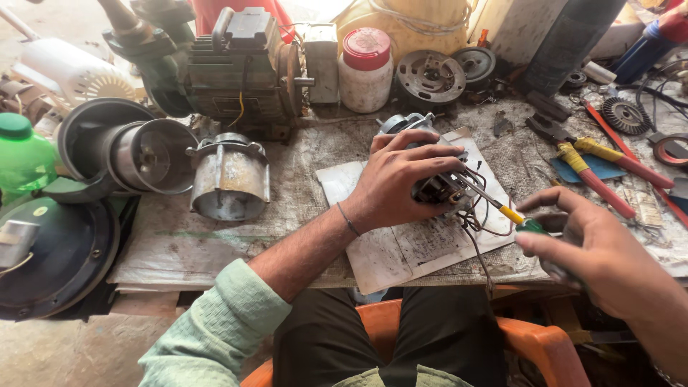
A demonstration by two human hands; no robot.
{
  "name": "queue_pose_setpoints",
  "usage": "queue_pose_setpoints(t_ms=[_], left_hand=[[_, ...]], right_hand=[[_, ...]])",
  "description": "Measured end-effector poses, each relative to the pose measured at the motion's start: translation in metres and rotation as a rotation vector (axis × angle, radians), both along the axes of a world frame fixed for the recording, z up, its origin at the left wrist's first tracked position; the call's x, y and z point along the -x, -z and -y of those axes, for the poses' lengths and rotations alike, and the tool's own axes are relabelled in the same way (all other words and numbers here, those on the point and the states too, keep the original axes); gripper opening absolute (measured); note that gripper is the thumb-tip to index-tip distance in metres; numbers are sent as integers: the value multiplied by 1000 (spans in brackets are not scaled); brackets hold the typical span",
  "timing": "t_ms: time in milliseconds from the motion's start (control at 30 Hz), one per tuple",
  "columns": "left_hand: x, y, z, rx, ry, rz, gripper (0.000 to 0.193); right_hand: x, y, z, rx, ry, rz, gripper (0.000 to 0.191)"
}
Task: The person works on an electric motor at a cluttered workbench, using a screwdriver to loosen the terminal screws on the motor's connection plate, then using pliers to grip and pull the wires free from the motor housing, repositioning the motor between pulls.
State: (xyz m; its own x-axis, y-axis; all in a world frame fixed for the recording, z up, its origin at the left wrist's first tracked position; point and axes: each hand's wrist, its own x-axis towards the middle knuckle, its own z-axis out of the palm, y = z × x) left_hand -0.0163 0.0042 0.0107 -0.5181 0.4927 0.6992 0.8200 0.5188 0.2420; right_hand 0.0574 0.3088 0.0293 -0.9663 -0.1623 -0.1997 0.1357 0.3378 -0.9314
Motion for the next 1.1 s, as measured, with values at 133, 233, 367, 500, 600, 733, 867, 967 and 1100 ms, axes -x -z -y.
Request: queue_pose_setpoints(t_ms=[133,233,367,500,600,733,867,967,1100], left_hand=[[1,0,1,-1,5,8,56],[2,4,0,0,14,-10,57],[2,7,2,-18,29,-15,58],[3,7,3,-33,47,4,55],[3,6,3,-27,43,-2,55],[4,7,3,-28,41,4,55],[3,6,3,-38,50,7,55],[3,7,3,-38,46,9,56],[4,9,4,-29,36,-9,58]], right_hand=[[-17,-17,23,-722,105,-233,39],[-31,-26,38,-737,56,-626,38],[-38,-26,48,-698,24,-768,38],[-37,-23,48,-704,43,-726,39],[-37,-19,46,-726,51,-735,39],[-38,-14,46,-748,12,-908,37],[-41,-11,46,-932,25,-895,36],[-42,-11,46,-969,24,-908,36],[-43,-9,48,-890,21,-929,38]])
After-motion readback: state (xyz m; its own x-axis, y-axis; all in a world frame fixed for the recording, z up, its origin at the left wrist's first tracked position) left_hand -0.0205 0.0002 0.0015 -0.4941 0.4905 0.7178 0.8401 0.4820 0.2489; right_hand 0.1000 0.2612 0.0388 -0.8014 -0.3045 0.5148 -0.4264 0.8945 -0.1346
